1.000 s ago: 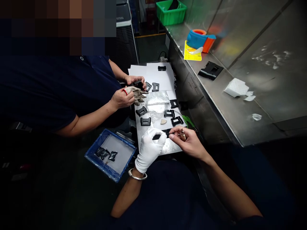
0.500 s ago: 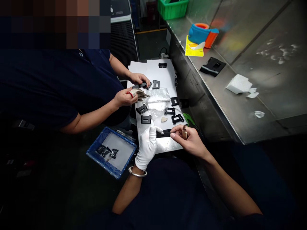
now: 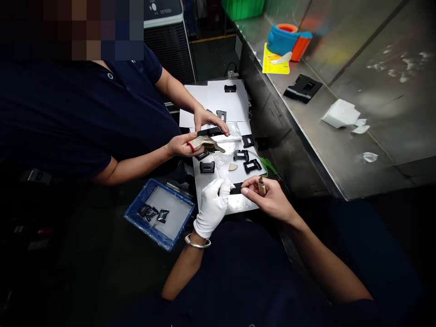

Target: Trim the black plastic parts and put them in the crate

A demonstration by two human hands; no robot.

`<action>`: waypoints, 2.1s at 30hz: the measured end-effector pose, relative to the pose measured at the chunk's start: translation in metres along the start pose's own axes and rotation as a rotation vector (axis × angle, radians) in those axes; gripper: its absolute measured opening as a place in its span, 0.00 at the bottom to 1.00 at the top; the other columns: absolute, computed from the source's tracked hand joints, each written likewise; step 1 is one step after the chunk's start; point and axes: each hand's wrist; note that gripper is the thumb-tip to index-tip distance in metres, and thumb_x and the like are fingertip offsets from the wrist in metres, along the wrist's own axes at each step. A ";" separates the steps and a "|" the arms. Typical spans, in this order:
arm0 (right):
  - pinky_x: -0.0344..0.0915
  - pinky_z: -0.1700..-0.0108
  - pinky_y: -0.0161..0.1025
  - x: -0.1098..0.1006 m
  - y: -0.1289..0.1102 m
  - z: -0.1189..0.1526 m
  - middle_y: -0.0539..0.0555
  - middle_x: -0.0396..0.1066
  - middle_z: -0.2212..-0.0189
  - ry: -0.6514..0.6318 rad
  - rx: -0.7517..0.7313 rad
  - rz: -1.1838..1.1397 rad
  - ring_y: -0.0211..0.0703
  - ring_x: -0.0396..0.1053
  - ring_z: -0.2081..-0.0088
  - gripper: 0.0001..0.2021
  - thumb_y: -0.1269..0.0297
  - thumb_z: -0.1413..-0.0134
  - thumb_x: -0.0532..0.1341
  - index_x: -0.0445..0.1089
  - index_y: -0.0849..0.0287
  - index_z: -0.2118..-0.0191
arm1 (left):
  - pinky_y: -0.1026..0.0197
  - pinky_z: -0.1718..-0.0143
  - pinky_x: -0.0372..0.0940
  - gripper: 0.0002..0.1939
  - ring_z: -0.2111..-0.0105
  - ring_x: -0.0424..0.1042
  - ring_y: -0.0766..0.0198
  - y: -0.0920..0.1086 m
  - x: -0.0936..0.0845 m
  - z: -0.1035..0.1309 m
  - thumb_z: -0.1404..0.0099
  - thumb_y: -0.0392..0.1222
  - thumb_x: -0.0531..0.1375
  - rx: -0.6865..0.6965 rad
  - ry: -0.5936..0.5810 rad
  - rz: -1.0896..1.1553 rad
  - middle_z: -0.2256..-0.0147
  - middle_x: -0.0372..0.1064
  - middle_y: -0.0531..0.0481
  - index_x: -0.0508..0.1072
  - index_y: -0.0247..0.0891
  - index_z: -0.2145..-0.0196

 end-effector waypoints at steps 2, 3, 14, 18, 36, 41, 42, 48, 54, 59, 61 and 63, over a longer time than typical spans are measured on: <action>0.53 0.75 0.35 0.000 0.000 0.000 0.46 0.60 0.78 0.003 0.005 -0.001 0.34 0.55 0.77 0.17 0.49 0.47 0.70 0.73 0.60 0.64 | 0.55 0.60 0.68 0.13 0.63 0.75 0.58 0.002 -0.003 0.000 0.26 0.39 0.51 0.015 -0.042 0.022 0.66 0.76 0.49 0.74 0.41 0.66; 0.52 0.75 0.35 0.000 0.000 0.000 0.45 0.60 0.79 0.004 0.005 0.001 0.34 0.55 0.77 0.18 0.49 0.47 0.69 0.73 0.60 0.64 | 0.55 0.58 0.68 0.11 0.62 0.76 0.57 0.003 -0.004 0.000 0.27 0.38 0.53 0.025 -0.058 0.026 0.64 0.76 0.49 0.74 0.41 0.65; 0.52 0.76 0.35 0.000 0.001 0.001 0.45 0.60 0.80 0.004 0.005 0.011 0.33 0.55 0.78 0.19 0.48 0.48 0.69 0.74 0.61 0.64 | 0.58 0.64 0.66 0.12 0.68 0.72 0.61 0.000 0.001 0.002 0.27 0.39 0.54 0.028 -0.053 -0.035 0.70 0.71 0.50 0.70 0.40 0.70; 0.52 0.76 0.34 0.000 0.001 0.001 0.45 0.59 0.80 0.005 0.021 -0.005 0.33 0.54 0.78 0.19 0.47 0.49 0.70 0.74 0.61 0.65 | 0.57 0.60 0.67 0.11 0.65 0.73 0.60 -0.001 -0.001 0.004 0.27 0.38 0.53 0.029 -0.107 -0.012 0.67 0.73 0.49 0.72 0.40 0.67; 0.58 0.74 0.36 0.004 0.027 0.013 0.48 0.58 0.78 0.049 0.137 0.066 0.38 0.57 0.76 0.19 0.43 0.47 0.66 0.74 0.57 0.67 | 0.57 0.65 0.65 0.12 0.69 0.71 0.59 -0.012 0.018 0.021 0.29 0.37 0.54 -0.156 -0.142 -0.026 0.71 0.71 0.49 0.68 0.41 0.72; 0.56 0.75 0.36 0.010 0.033 0.017 0.48 0.57 0.79 0.076 0.231 0.079 0.37 0.55 0.77 0.18 0.45 0.47 0.67 0.75 0.57 0.66 | 0.55 0.64 0.68 0.09 0.67 0.73 0.58 -0.021 0.011 0.023 0.30 0.39 0.56 -0.146 -0.250 0.047 0.70 0.73 0.48 0.72 0.47 0.68; 0.56 0.75 0.36 0.012 0.034 0.018 0.48 0.57 0.79 0.074 0.251 0.078 0.37 0.55 0.77 0.18 0.45 0.47 0.66 0.75 0.57 0.66 | 0.55 0.65 0.68 0.09 0.68 0.73 0.58 -0.024 0.010 0.022 0.31 0.39 0.57 -0.152 -0.259 0.054 0.71 0.73 0.48 0.72 0.48 0.69; 0.57 0.74 0.37 0.022 0.046 0.016 0.48 0.57 0.77 0.106 0.298 0.063 0.37 0.55 0.76 0.17 0.46 0.44 0.66 0.75 0.57 0.65 | 0.51 0.63 0.70 0.09 0.67 0.75 0.55 -0.040 0.003 0.016 0.30 0.42 0.56 -0.212 -0.346 0.124 0.70 0.74 0.48 0.74 0.51 0.67; 0.56 0.72 0.38 0.028 0.057 0.012 0.47 0.56 0.77 0.064 0.343 0.000 0.37 0.55 0.75 0.15 0.48 0.43 0.65 0.74 0.55 0.63 | 0.51 0.59 0.69 0.07 0.64 0.74 0.56 -0.047 0.000 0.010 0.32 0.39 0.57 -0.300 -0.394 0.120 0.68 0.75 0.49 0.72 0.43 0.69; 0.54 0.71 0.38 0.032 0.059 0.004 0.46 0.55 0.77 0.033 0.373 -0.046 0.37 0.52 0.75 0.14 0.48 0.43 0.66 0.73 0.54 0.63 | 0.57 0.62 0.65 0.09 0.68 0.70 0.62 -0.047 -0.004 0.004 0.31 0.38 0.56 -0.324 -0.374 0.102 0.71 0.72 0.52 0.70 0.40 0.70; 0.53 0.72 0.37 0.031 0.059 0.001 0.46 0.54 0.77 0.022 0.376 -0.051 0.37 0.51 0.75 0.14 0.48 0.43 0.65 0.73 0.54 0.63 | 0.57 0.61 0.65 0.09 0.67 0.70 0.62 -0.046 -0.007 0.003 0.31 0.38 0.56 -0.324 -0.384 0.094 0.70 0.72 0.52 0.71 0.41 0.69; 0.54 0.71 0.37 0.029 0.060 -0.002 0.46 0.54 0.77 0.017 0.374 -0.053 0.37 0.52 0.75 0.15 0.47 0.42 0.65 0.73 0.55 0.63 | 0.57 0.60 0.65 0.08 0.66 0.71 0.61 -0.044 -0.009 0.002 0.31 0.39 0.56 -0.325 -0.395 0.090 0.69 0.73 0.51 0.71 0.41 0.69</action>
Point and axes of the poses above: each hand's wrist, its own z-axis away from the middle knuckle, its own x-axis out of the palm, y = z × x
